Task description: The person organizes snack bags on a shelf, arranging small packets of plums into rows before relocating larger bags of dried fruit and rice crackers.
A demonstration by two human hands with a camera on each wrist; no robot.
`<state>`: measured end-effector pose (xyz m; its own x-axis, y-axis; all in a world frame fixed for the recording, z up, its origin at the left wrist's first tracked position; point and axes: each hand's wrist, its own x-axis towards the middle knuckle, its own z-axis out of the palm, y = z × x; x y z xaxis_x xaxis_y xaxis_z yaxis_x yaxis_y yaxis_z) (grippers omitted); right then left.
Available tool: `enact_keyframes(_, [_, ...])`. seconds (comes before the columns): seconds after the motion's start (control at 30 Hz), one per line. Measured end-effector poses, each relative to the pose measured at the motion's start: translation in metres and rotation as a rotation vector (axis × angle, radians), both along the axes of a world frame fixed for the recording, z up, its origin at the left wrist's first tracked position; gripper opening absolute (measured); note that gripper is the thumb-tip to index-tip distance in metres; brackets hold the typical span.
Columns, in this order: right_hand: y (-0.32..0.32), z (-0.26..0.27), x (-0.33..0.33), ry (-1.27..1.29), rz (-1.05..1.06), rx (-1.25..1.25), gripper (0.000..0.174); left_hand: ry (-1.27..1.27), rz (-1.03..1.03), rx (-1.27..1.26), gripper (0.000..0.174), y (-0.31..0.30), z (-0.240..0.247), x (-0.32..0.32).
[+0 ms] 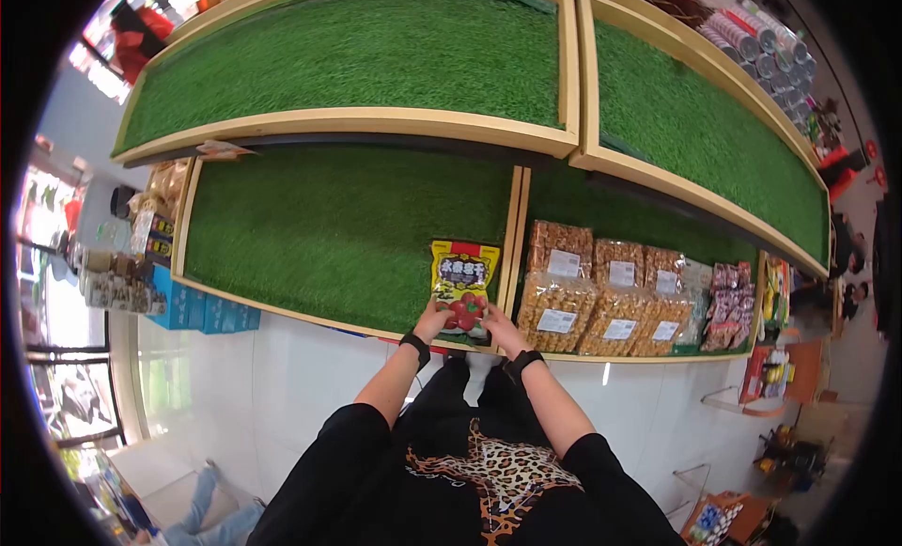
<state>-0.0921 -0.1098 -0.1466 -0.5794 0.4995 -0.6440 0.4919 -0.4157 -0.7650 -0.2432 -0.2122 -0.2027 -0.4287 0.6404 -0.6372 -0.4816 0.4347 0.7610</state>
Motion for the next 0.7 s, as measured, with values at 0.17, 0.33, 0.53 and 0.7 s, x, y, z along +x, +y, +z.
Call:
enact_keyframes(0.17, [-0.011, 0.012, 0.038, 0.071, -0.09, -0.237, 0.031, 0.44, -0.397, 0.044, 0.056, -0.013, -0.042, 0.013])
enact_keyframes(0.33, [-0.013, 0.052, 0.107, 0.086, -0.326, -0.151, 0.031, 0.801, -0.805, -0.099, 0.063, -0.012, -0.037, 0.011])
enact_keyframes(0.53, [-0.034, 0.098, 0.199, 0.183, -0.769, 0.02, 0.032, 0.959, -1.127, -0.325, 0.08, -0.002, -0.023, 0.021])
enact_keyframes(0.7, [-0.067, 0.121, 0.267, 0.264, -1.14, 0.169, 0.032, 0.801, -1.359, -0.17, 0.046, 0.032, 0.039, 0.047])
